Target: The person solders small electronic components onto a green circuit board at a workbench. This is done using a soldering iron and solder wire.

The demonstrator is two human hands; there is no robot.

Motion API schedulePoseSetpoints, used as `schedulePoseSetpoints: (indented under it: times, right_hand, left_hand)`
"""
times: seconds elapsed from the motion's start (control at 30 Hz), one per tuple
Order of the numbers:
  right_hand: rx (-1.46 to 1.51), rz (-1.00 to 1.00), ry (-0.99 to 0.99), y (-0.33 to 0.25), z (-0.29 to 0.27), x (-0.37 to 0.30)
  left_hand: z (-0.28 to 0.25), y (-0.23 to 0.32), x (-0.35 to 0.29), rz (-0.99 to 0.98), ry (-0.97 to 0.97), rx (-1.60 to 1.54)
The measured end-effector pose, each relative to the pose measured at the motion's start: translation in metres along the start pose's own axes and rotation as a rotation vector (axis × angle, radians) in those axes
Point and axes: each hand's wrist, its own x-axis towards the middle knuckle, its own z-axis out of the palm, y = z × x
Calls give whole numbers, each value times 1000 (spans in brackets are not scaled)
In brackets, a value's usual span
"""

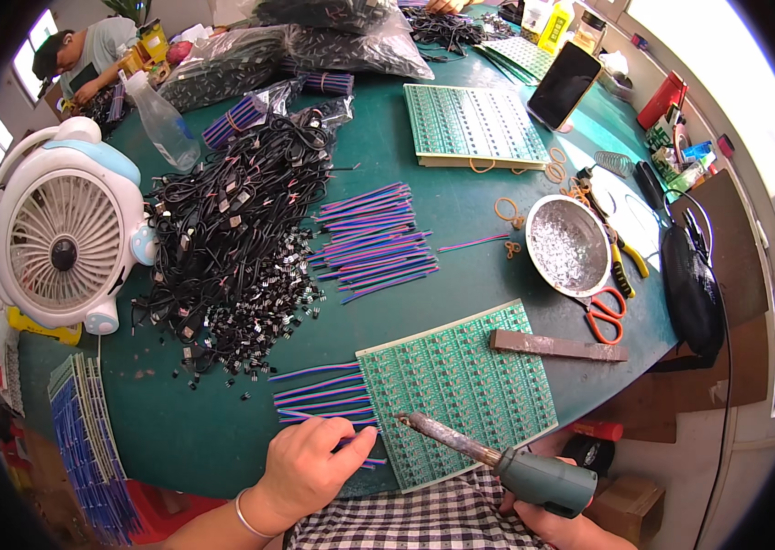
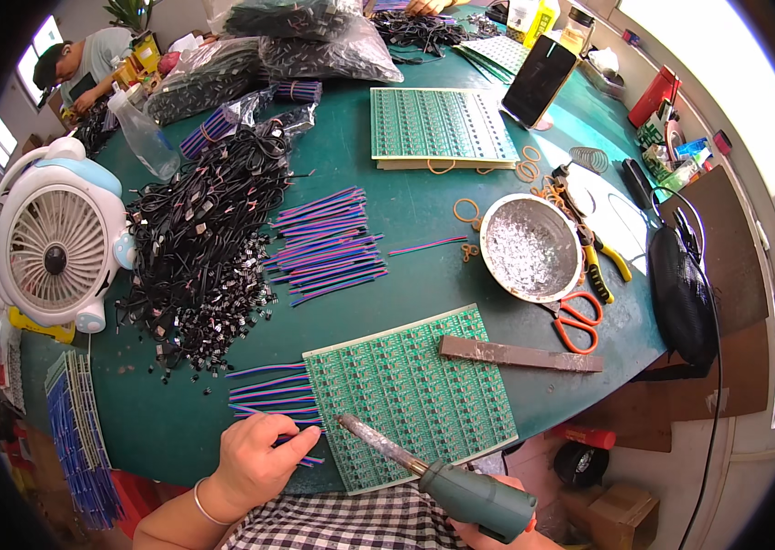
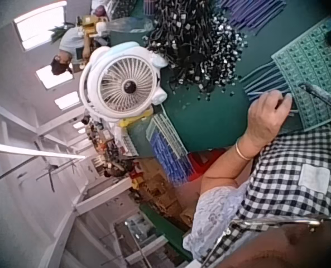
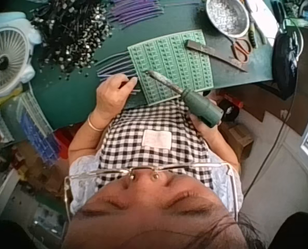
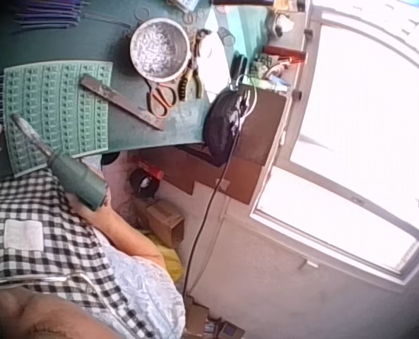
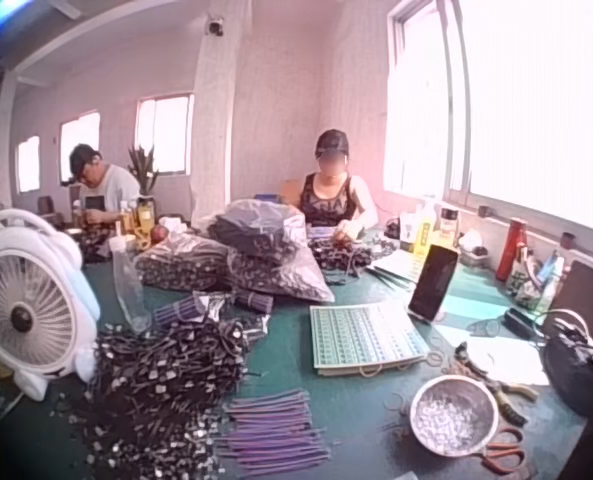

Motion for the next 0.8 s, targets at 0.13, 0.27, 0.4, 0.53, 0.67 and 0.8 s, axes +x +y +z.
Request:
schedulePoseSetpoints:
  times: [0.13, 0.27, 0.4, 0.53, 0.67, 0.8]
  right_hand:
    - [141, 16, 11, -2, -1, 3]
    - [113, 47, -12, -3, -2, 1]
    - [213, 81, 3, -5, 0, 2]
    - [40, -79, -215, 20, -8, 4]
    - [46, -130, -147, 13, -2, 12]
    - [112, 41, -105, 1, -4, 6]
  left_hand:
    - [-2, 0, 0, 7, 6, 20]
    - [-6, 3, 0, -7, -8, 43]
    - [-4, 4, 0, -10, 8, 46]
    - [-5, 6, 0, -28, -22, 44]
    - [-5, 7, -1, -43, -35, 32]
    - [-5, 8, 0, -41, -38, 32]
